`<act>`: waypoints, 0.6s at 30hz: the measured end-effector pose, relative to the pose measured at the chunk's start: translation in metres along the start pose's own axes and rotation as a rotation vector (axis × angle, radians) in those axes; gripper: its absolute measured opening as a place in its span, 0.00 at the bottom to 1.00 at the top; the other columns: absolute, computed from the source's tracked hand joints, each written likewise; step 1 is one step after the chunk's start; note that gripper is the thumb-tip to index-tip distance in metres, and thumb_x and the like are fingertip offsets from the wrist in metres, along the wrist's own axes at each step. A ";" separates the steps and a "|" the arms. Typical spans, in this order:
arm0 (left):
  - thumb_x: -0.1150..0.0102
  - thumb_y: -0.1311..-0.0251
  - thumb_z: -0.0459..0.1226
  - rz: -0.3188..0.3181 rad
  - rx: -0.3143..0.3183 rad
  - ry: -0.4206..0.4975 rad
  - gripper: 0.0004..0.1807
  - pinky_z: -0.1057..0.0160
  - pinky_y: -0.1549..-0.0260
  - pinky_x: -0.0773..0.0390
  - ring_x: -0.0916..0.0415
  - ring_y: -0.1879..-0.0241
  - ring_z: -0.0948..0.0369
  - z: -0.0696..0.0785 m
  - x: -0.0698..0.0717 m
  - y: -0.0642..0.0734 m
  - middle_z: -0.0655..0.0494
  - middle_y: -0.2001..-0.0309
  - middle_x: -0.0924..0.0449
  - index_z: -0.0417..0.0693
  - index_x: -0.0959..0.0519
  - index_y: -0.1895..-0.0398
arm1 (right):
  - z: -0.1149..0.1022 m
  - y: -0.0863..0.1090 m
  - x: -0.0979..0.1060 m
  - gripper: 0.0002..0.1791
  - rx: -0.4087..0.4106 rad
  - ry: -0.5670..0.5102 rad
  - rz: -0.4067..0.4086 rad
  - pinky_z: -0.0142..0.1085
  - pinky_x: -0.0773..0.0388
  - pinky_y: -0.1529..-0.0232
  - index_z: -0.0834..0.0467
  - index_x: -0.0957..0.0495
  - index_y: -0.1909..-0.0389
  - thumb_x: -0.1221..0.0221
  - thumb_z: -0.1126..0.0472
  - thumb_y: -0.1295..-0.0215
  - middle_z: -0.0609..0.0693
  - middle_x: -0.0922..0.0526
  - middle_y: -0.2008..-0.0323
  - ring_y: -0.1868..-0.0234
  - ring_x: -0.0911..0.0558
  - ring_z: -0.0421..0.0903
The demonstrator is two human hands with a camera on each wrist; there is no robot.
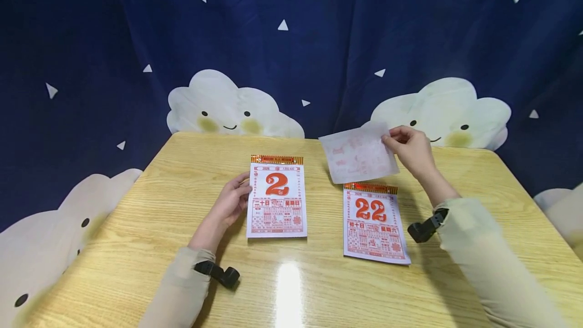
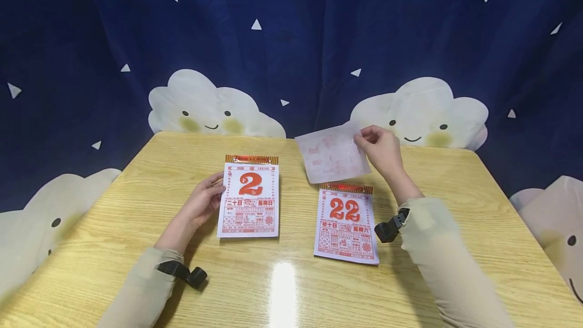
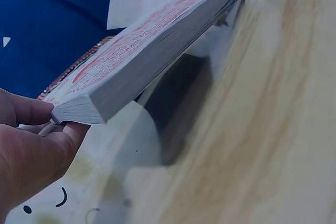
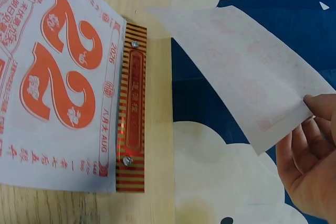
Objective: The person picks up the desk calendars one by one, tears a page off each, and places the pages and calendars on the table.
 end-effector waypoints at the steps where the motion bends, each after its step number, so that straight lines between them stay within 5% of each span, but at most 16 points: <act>1: 0.66 0.38 0.25 0.001 0.003 0.000 0.27 0.70 0.68 0.21 0.24 0.66 0.65 0.001 0.001 0.000 0.56 0.58 0.25 0.34 0.49 0.33 | 0.000 0.000 -0.001 0.16 0.004 0.004 0.004 0.23 0.31 0.78 0.64 0.22 0.63 0.41 0.54 0.42 0.45 0.25 0.76 0.76 0.29 0.34; 18: 0.62 0.36 0.29 0.071 0.033 -0.032 0.26 0.75 0.79 0.28 0.28 0.79 0.68 0.007 0.014 -0.009 0.60 0.72 0.21 0.37 0.48 0.33 | -0.018 0.003 -0.026 0.12 0.127 0.035 0.060 0.24 0.33 0.76 0.63 0.21 0.65 0.41 0.58 0.43 0.56 0.20 0.72 0.74 0.27 0.41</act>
Point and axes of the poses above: each hand's wrist, its own y-axis away from the middle knuckle, its own x-axis out of the back of the hand, z = x × y, the point moved 4 cm from there along -y, towards the middle knuckle
